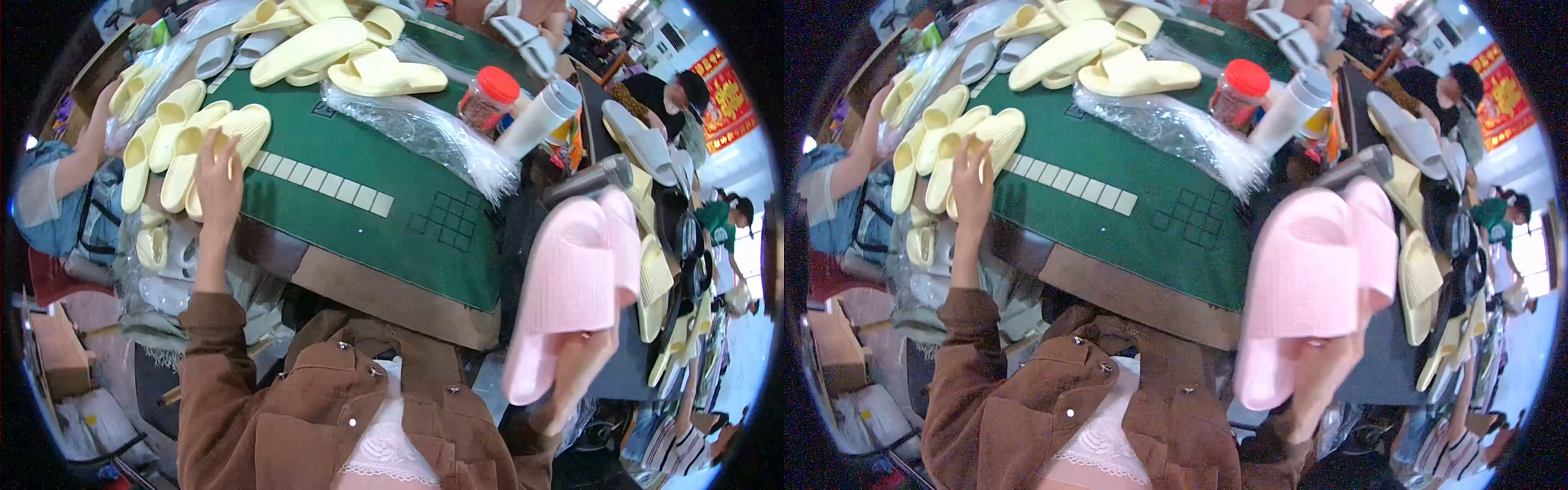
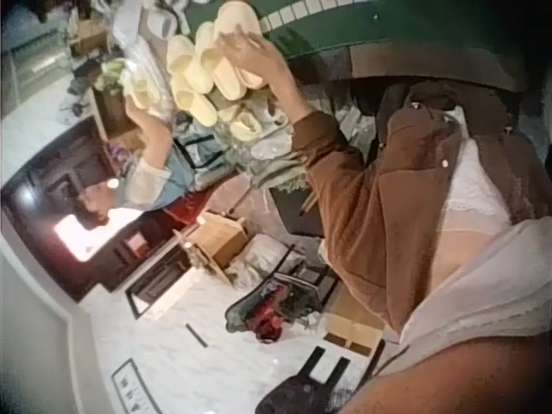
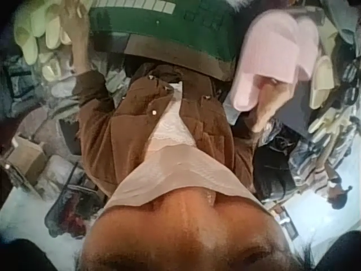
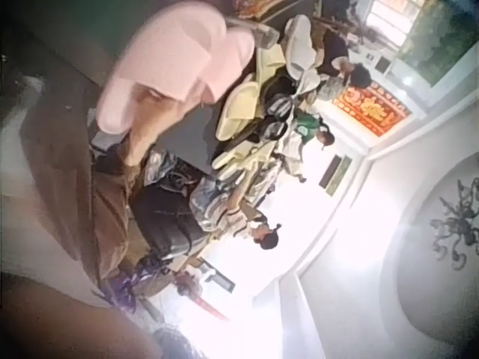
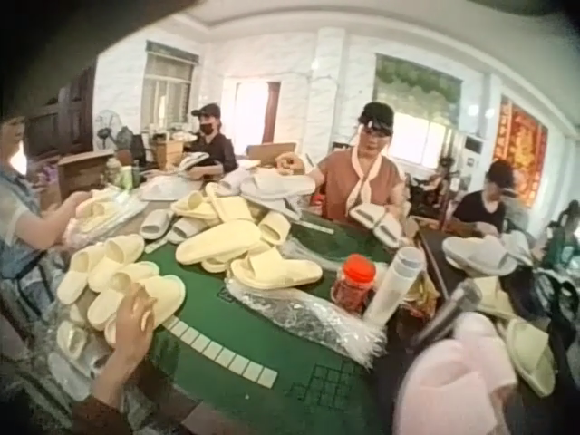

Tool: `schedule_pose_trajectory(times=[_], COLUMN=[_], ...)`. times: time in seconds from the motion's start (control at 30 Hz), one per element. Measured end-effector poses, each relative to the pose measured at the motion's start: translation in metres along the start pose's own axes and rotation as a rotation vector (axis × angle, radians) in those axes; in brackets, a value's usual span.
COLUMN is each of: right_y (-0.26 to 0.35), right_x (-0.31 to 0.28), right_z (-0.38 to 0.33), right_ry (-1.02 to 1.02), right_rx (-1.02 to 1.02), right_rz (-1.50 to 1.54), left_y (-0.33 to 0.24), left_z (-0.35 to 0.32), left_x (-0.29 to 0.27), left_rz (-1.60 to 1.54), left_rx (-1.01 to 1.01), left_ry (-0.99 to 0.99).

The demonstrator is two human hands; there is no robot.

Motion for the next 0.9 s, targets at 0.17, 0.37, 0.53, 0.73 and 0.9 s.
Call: schedule_pose_trajectory(times=[0.17,0.37,0.53,0.73,0.9], right_y=[0.081,0.076,0.072,0.043,-0.016], right_x=[0.097,0.214,0.22,0.173,0.187], right_z=[0.016,0.006,-0.009,0.03,0.061], right_ry=[0.314,0.496,0.631,0.536,0.176], right_rx=[-0.138,-0.245,-0.253,-0.065,-0.084], right_rz=[0.037,-0.06,0.283,0.603,0.406], left_y=[-0.075,-0.135,-0.169,-0.177,-0.186], left_z=[-0.01,-0.023,-0.053,-0.06,-0.05], left_x=[-0.029,-0.047,-0.028,-0.009,0.009], left_rz=[-0.525,-0.77,-0.852,-0.816,-0.886], left_rx=[-0.004,0.055,0.153,0.16,0.151], left_ry=[0.163,0.332,0.487,0.497,0.429])
Point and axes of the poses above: each hand's wrist, its own z-axis towards the middle knuckle, its own x-axis out of the palm, y = z × x, the point moved 7 cm from there along z, towards the middle knuckle, and after that the axes turned 13 degrees about z, right-handed, at the moved point
